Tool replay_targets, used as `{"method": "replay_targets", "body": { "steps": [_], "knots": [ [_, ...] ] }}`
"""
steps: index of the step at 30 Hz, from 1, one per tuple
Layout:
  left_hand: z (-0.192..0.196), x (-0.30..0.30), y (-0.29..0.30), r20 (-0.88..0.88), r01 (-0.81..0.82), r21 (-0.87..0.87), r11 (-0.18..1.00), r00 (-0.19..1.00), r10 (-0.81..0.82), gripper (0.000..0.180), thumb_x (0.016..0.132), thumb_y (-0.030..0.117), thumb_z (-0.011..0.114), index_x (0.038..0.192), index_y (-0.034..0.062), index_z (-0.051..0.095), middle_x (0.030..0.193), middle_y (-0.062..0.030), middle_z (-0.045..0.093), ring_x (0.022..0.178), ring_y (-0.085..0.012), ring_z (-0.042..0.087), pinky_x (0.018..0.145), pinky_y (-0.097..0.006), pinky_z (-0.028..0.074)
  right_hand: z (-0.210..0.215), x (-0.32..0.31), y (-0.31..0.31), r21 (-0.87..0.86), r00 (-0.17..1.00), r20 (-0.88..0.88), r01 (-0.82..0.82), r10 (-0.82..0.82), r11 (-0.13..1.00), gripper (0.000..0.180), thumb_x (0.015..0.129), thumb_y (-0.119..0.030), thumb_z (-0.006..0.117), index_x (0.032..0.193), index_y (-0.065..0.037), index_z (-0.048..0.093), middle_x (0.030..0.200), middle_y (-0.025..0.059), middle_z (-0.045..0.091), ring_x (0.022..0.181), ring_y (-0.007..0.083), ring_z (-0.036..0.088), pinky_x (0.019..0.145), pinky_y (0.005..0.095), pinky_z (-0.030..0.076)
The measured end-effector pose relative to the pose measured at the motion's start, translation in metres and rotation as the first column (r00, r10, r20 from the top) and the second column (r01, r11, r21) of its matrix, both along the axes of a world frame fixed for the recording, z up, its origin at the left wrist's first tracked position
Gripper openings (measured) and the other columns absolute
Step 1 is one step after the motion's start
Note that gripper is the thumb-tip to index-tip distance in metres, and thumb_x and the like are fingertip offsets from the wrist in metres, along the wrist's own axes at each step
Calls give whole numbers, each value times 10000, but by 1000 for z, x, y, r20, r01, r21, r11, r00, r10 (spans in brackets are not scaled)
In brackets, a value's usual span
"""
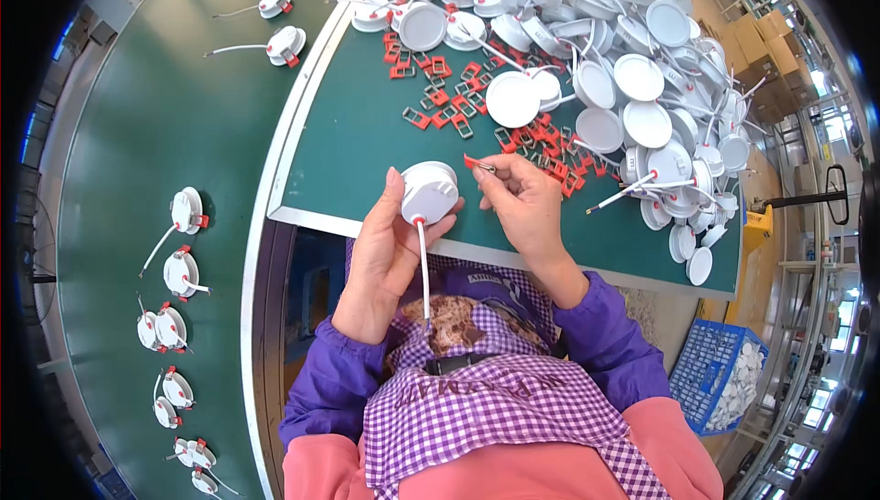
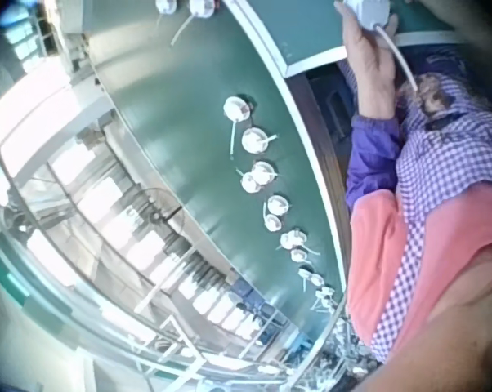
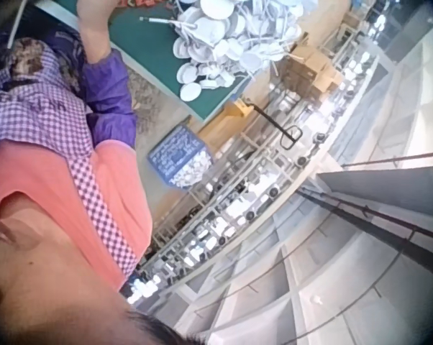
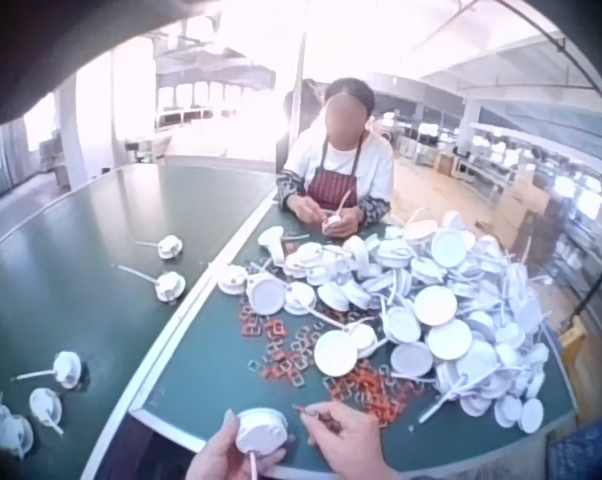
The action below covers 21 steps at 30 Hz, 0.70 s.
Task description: The person assembles downlight fixtures by attaching metal spring clips to round light casings by hand and placing the assembled lights in rows on the table.
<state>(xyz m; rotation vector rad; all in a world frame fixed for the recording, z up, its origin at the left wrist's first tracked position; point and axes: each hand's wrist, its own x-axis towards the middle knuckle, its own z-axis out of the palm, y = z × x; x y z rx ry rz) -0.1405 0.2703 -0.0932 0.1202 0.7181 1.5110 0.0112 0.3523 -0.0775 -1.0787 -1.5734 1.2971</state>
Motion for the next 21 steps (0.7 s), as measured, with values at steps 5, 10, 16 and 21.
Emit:
{"method": "replay_targets", "body": {
  "steps": [5,10,16,21],
  "knots": [
    [-2,10,-3,84,-6,-29,1000,996,8,477,984,436,453,1241,36,501,1196,-119,601,1047,-272,625,861,-381,555,2,-5,-16,58,997,57,-50,47,997,128,866,-46,642,964,35,660,766,63,666,632,81,618,554,220,482],
    [-1,17,-4,148,-90,12,996,985,88,407,992,359,478,1252,47,489,1208,-98,581,1097,-222,590,888,-383,546,-2,1,-18,308,966,248,-148,70,940,153,874,-41,623,1000,38,658,869,97,674,680,120,646,583,231,498],
    [-9,18,-6,13,-123,-58,991,992,123,356,937,206,600,1237,47,492,1171,-68,598,1076,-183,594,903,-338,524,1,7,-14,-55,1000,-15,-20,19,998,159,892,-77,622,1001,34,659,812,81,686,658,117,662,568,223,505],
    [-6,24,-2,-46,-229,8,973,972,230,311,901,139,649,1176,45,539,1140,-74,619,1045,-176,611,894,-327,528,3,12,-19,-136,998,51,-22,29,990,159,893,-100,635,983,29,661,774,63,684,650,106,662,575,221,517]
  ]
}}
